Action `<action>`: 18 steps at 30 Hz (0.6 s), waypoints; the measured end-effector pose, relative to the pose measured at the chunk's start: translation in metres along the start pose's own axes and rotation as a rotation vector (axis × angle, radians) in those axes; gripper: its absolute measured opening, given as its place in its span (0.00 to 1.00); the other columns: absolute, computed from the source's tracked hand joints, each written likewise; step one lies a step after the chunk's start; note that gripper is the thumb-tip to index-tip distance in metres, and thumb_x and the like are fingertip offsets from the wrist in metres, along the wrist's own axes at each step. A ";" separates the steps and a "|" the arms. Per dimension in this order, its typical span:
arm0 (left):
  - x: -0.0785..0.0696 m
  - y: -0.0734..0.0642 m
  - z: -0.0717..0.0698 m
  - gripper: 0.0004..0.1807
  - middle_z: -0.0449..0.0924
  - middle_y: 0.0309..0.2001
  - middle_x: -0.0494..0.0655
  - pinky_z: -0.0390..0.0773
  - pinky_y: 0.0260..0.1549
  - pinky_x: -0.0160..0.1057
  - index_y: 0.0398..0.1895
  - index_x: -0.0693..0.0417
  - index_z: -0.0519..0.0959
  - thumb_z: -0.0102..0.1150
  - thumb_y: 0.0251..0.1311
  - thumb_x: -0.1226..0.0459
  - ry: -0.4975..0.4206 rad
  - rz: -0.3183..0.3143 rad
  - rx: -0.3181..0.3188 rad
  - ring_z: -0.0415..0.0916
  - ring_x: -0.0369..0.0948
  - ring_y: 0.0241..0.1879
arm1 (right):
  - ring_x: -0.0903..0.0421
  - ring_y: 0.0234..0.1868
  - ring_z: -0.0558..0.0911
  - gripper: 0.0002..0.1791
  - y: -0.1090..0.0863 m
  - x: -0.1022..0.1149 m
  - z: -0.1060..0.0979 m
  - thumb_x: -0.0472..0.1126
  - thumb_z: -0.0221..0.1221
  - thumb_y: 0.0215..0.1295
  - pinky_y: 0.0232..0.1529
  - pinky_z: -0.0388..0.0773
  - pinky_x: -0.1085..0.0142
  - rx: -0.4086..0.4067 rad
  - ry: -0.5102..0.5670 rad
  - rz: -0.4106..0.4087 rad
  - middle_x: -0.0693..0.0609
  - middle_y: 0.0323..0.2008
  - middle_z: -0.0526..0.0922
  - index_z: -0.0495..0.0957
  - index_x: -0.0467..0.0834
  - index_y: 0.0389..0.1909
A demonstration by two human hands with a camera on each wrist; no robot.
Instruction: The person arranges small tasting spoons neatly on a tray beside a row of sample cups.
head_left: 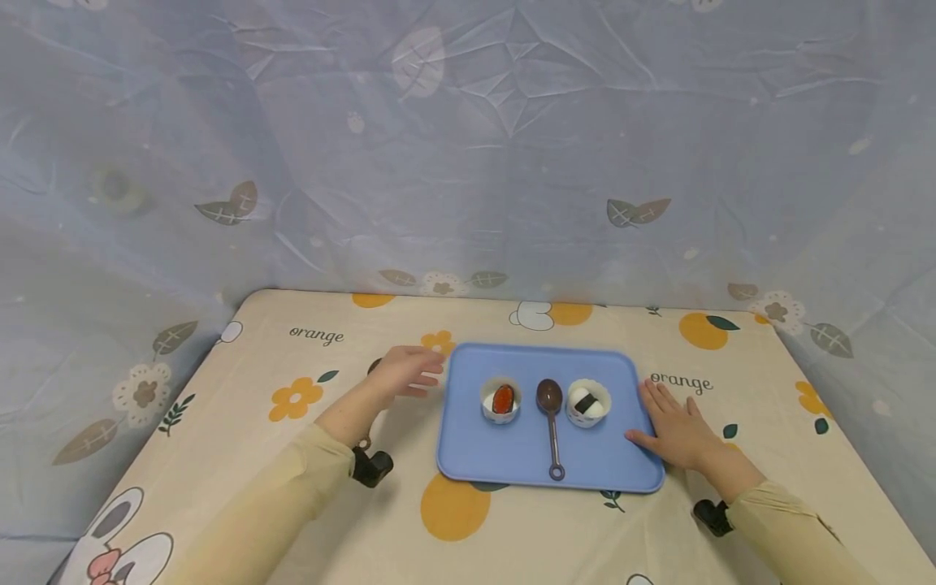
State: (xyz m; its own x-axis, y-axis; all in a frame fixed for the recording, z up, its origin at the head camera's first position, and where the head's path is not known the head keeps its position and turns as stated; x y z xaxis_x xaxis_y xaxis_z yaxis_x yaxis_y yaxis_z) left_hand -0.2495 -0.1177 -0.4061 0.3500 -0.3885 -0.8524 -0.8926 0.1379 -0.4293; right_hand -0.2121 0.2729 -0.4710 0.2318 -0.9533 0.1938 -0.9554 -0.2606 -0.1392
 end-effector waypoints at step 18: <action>0.033 -0.006 -0.049 0.30 0.69 0.61 0.65 0.78 0.55 0.45 0.63 0.68 0.61 0.45 0.66 0.56 0.031 -0.052 -0.024 0.72 0.53 0.57 | 0.33 0.70 0.52 0.48 0.000 -0.002 0.001 0.59 0.54 0.61 0.64 0.44 0.29 -0.008 0.003 -0.019 0.31 0.69 0.51 0.49 0.30 0.68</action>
State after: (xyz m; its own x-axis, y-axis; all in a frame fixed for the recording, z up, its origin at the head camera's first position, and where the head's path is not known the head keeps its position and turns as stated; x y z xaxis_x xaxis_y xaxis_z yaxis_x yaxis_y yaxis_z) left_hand -0.2466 -0.1758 -0.4167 0.3875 -0.4222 -0.8195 -0.8801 0.0953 -0.4652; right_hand -0.2124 0.2746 -0.4724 0.2490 -0.9478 0.1992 -0.9523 -0.2770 -0.1277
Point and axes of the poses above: each hand's wrist, its own y-axis towards the middle knuckle, its own z-axis out of the palm, x = y × z, the point moved 4 cm from there along y, towards the middle knuckle
